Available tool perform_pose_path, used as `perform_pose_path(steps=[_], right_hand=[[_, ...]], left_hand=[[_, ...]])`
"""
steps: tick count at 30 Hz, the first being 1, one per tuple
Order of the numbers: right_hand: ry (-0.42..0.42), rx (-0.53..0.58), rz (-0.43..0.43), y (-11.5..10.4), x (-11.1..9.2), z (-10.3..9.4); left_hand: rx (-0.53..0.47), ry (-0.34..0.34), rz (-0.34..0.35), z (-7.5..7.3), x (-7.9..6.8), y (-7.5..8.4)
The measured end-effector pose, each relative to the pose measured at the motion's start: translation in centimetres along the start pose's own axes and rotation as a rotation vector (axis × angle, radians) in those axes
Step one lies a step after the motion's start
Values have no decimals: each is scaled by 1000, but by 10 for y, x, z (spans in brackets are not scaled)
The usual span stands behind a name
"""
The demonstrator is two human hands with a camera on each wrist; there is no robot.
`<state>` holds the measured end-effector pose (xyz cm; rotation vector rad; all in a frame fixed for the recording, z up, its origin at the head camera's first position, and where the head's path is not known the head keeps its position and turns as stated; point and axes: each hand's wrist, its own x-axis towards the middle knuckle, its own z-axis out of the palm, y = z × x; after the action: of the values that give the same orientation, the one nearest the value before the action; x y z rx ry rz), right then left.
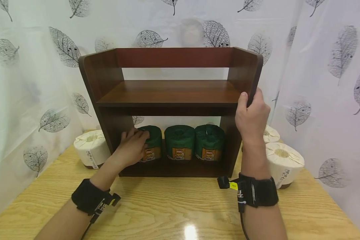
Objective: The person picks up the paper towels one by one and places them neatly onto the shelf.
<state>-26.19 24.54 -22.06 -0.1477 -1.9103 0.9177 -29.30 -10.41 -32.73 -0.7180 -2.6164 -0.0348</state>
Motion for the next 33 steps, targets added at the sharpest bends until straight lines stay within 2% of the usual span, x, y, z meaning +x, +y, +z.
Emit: perform_pose_path(steps=[5,13,17,22,26,29,33], right_hand=[[2,1,-1,0,0,0],[0,-3,7,0,0,0],[0,-7,5,-1,-1,0],[2,-6,7,0,-2,0],[9,1,-1,1,-2,0],[13,10,-7,1,-2,0],[11,12,-6,0,-2,0]], left_hand=[[0,-44,-16,-2,1,0],[-3,-38,-12,-3,0,-3],[-16,-34,16,-6,-1,-5],[-51,-1,70,-13,0,-4],[-100,8,51,-27,0,2],[-130,64,55,-45,-4,7],[-158,229,94,-71,-10,8]])
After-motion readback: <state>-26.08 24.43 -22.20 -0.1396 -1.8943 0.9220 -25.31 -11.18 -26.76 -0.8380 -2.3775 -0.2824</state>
